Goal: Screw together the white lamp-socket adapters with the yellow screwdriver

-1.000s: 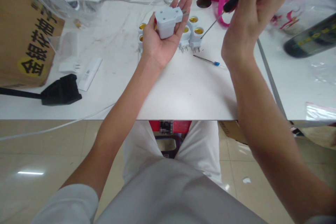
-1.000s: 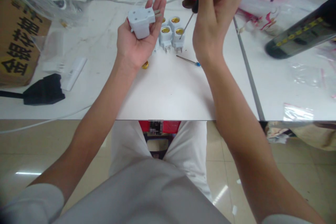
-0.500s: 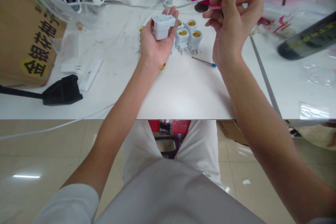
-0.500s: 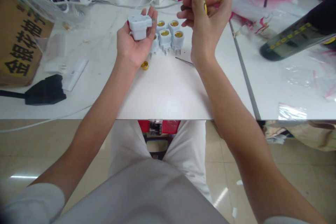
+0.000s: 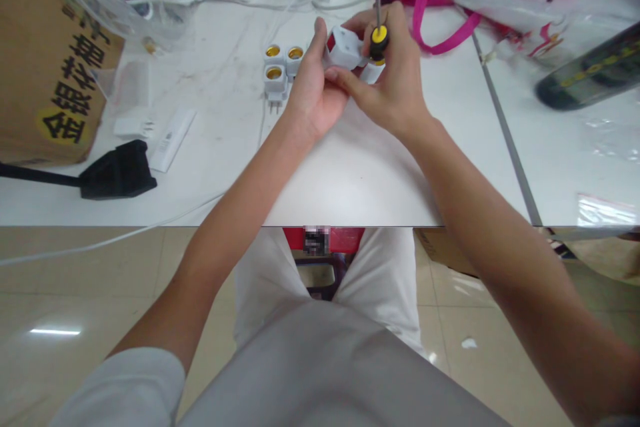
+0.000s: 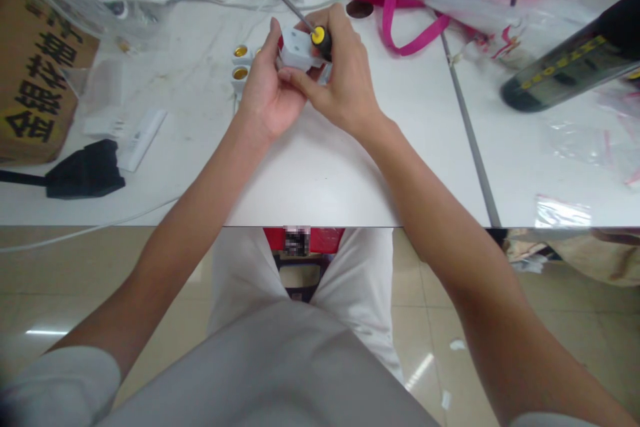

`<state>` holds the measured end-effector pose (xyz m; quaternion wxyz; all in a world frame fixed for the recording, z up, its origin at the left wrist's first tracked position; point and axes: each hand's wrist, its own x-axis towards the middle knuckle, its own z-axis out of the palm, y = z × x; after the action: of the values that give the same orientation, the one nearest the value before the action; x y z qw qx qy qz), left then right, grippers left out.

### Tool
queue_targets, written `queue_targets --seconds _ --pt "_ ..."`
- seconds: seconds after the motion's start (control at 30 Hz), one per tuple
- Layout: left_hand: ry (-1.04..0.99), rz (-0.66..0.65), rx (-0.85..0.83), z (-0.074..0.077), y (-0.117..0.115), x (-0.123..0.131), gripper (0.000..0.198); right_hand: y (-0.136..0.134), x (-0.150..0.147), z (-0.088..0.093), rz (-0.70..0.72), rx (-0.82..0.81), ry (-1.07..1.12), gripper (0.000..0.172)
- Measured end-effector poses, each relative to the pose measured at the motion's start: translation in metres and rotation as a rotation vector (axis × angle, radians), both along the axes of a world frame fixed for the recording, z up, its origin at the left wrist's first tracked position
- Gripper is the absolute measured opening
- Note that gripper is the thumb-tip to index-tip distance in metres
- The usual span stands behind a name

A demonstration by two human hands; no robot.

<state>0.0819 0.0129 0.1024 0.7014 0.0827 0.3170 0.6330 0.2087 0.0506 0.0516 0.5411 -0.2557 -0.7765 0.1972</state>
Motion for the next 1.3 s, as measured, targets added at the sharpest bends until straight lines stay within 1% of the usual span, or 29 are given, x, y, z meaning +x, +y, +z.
queue_targets --seconds 0.1,0.2,0.27,0.33,0.4,0.5,0.6,0.67,0.73,0.87,0.93,1.03,1.1,1.23,1.3 --pt "0.008 -0.064 0.122 -0.001 -0.001 -0.001 0.048 0.005 0.001 -0.004 -0.023 -0.028 0.040 0.049" --pt "-0.013 -0.075 0.110 -0.002 -0.002 -0.004 0.055 0.008 0.001 -0.005 -0.058 0.012 0.176 0.045" --pt "-0.069 -0.057 0.073 -0.001 -0.003 -0.006 0.059 0.006 0.000 -0.004 -0.042 0.040 0.204 0.046" --pt "-0.115 -0.044 0.055 -0.001 -0.005 -0.007 0.057 0.001 -0.002 -0.002 -0.010 0.046 0.174 0.051" --pt "-0.124 -0.047 0.053 0.000 -0.007 -0.007 0.056 -0.003 -0.004 -0.001 -0.008 0.038 0.137 0.054" --pt "-0.112 -0.077 0.038 0.000 -0.008 -0.007 0.056 -0.007 -0.007 0.000 -0.044 0.076 0.152 0.048" --pt "-0.119 -0.047 0.017 -0.001 -0.006 -0.007 0.057 -0.006 -0.007 0.000 -0.058 0.097 0.206 0.044" --pt "-0.141 -0.027 0.011 -0.002 -0.005 -0.007 0.057 -0.004 -0.006 0.001 -0.087 0.068 0.222 0.048" --pt "-0.148 -0.033 0.015 -0.003 -0.003 -0.006 0.056 -0.002 -0.004 0.002 -0.116 0.037 0.213 0.054" --pt "-0.095 -0.030 0.037 -0.001 -0.001 -0.004 0.046 0.002 0.001 0.003 -0.065 0.022 0.108 0.061" --pt "-0.090 -0.014 0.057 0.001 0.000 -0.002 0.045 0.003 0.004 0.004 -0.056 0.033 0.060 0.059" --pt "-0.115 -0.001 0.087 0.002 0.001 -0.001 0.048 0.002 0.006 0.005 -0.084 0.045 0.012 0.054" --pt "-0.129 0.010 0.070 0.002 0.001 -0.001 0.047 0.001 0.007 0.006 -0.103 0.041 -0.005 0.053" --pt "-0.099 0.046 0.003 0.002 0.000 0.000 0.041 0.003 0.009 0.006 -0.128 0.052 0.047 0.049" --pt "-0.065 0.040 0.010 0.001 0.000 0.000 0.042 0.007 0.010 0.004 -0.129 0.058 0.097 0.046"
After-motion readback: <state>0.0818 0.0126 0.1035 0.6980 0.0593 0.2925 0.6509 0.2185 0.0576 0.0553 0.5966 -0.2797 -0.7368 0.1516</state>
